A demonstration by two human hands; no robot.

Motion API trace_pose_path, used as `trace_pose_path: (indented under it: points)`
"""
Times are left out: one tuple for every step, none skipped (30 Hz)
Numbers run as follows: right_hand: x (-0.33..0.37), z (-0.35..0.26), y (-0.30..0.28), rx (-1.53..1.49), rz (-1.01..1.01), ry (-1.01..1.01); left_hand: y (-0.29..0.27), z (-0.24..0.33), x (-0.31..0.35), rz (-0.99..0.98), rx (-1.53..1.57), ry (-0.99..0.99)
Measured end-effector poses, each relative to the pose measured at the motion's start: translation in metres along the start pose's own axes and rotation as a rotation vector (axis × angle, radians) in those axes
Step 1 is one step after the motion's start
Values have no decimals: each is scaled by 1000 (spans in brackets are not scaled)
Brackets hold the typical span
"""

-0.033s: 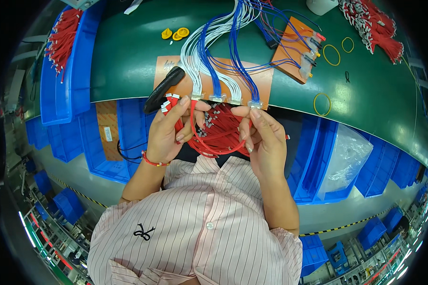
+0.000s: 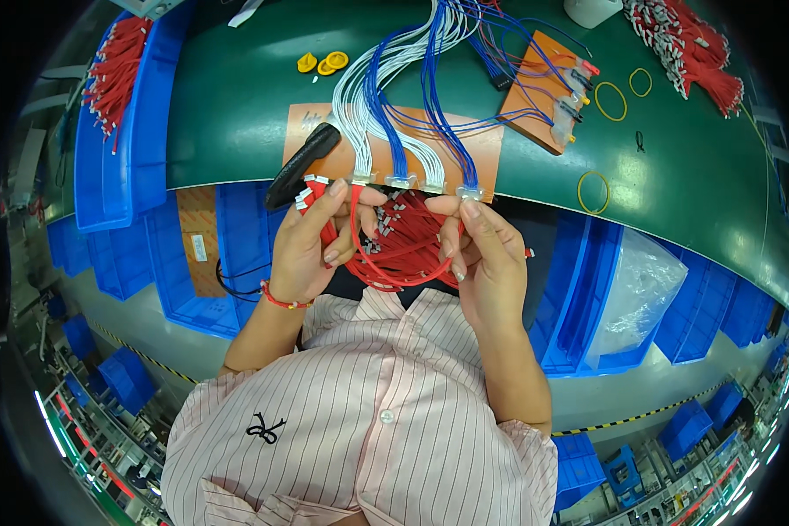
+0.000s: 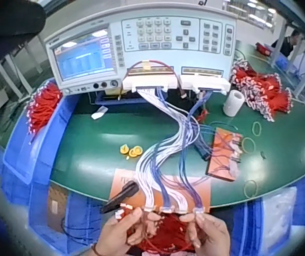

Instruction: Inserting white connectors of red wire harnesses into a multi-port testing fixture on a production workbench.

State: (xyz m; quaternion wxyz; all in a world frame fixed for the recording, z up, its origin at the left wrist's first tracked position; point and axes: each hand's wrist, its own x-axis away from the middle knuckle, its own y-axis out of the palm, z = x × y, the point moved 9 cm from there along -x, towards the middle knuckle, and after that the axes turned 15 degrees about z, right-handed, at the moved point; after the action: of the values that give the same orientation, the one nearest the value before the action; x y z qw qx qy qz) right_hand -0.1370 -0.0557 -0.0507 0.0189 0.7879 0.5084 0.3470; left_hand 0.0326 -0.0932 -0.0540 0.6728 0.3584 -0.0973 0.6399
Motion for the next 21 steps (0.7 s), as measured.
trace_pose_path:
  points:
    - [0,0,0,-34,11,14,-1,-2,3,14,6,-10]
    - [1,1,1,-36,-5,25,-3,-5,5,29,11,-22]
    - [0,1,1,-39,-20,35,-4,-6,7,25,26,-19]
    - [0,2,1,-42,-35,46,-4,-7,8,22,42,-16]
    - [-2,0,-3,42,4,9,-4,-7,9,19,57,-11]
    - [-3,-2,-7,126,42,-28,-6,-5,9,37,24,41]
    - [-4,-5,-11,211,80,-65,-6,-3,9,55,-8,94]
    - [-3,-9,-14,252,80,-143,-6,1,9,75,-39,149]
    - [1,-11,-21,294,79,-220,-4,2,8,89,-34,146]
    - [5,-14,-23,335,78,-298,0,6,7,103,-30,144]
    - [9,-13,-23,344,68,-305,2,7,7,117,-29,139]
    - [13,-11,-22,353,57,-312,4,6,5,61,-14,120]
    - [15,-10,-21,361,45,-318,5,6,2,5,1,102]
    - [17,-10,-15,387,54,-302,10,4,1,-59,17,80]
    - [16,-8,-12,365,48,-277,12,2,-1,-79,50,72]
    - [12,-7,-10,343,41,-251,14,1,-2,-98,83,65]
    - [7,-5,-6,318,32,-225,16,0,-3,-115,114,58]
    - [4,-7,-2,284,47,-234,17,-2,-3,-93,113,38]
    - [2,-10,-2,276,64,-242,17,-3,-2,-71,113,17]
    - [1,-12,-2,268,76,-247,16,-4,-1,-43,113,-1]
    - [0,-12,-2,260,88,-252,16,-4,-1,-34,98,-2]
